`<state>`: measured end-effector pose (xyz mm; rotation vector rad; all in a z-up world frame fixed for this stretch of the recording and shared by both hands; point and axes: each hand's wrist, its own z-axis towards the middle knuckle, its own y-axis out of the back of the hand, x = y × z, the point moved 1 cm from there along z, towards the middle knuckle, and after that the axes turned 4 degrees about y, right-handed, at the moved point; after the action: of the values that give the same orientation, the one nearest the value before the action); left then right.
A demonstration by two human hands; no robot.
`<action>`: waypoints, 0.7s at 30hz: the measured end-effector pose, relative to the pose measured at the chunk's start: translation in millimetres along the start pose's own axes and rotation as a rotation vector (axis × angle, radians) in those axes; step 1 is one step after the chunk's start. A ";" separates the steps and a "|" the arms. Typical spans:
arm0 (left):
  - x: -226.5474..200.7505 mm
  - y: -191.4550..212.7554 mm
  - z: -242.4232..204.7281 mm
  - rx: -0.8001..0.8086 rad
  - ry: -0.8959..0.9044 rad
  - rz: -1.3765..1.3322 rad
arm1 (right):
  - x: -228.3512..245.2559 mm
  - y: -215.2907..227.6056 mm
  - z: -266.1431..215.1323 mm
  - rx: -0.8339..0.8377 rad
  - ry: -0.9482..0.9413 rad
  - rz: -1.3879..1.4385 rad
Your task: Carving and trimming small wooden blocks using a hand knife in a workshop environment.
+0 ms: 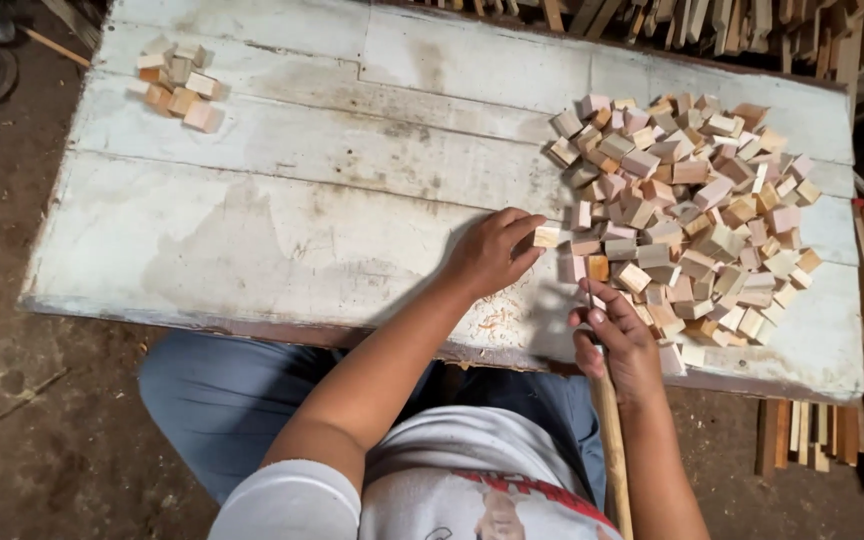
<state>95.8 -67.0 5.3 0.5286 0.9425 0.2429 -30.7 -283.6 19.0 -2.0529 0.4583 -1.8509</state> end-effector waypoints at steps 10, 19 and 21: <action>-5.4 -14.0 -23.7 -0.160 0.323 -0.671 | -6.5 -24.2 15.2 0.009 0.078 0.000; -49.0 10.5 -96.4 -0.151 0.712 -0.979 | -13.2 -64.5 -0.5 0.116 0.019 -0.018; -59.2 24.3 -94.6 -0.142 0.713 -0.876 | -14.0 -75.5 -1.3 0.146 0.010 -0.015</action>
<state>-15.0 -40.7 15.1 -0.1613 1.7413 -0.3224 -32.4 -210.1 41.1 -1.9567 0.3010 -1.8466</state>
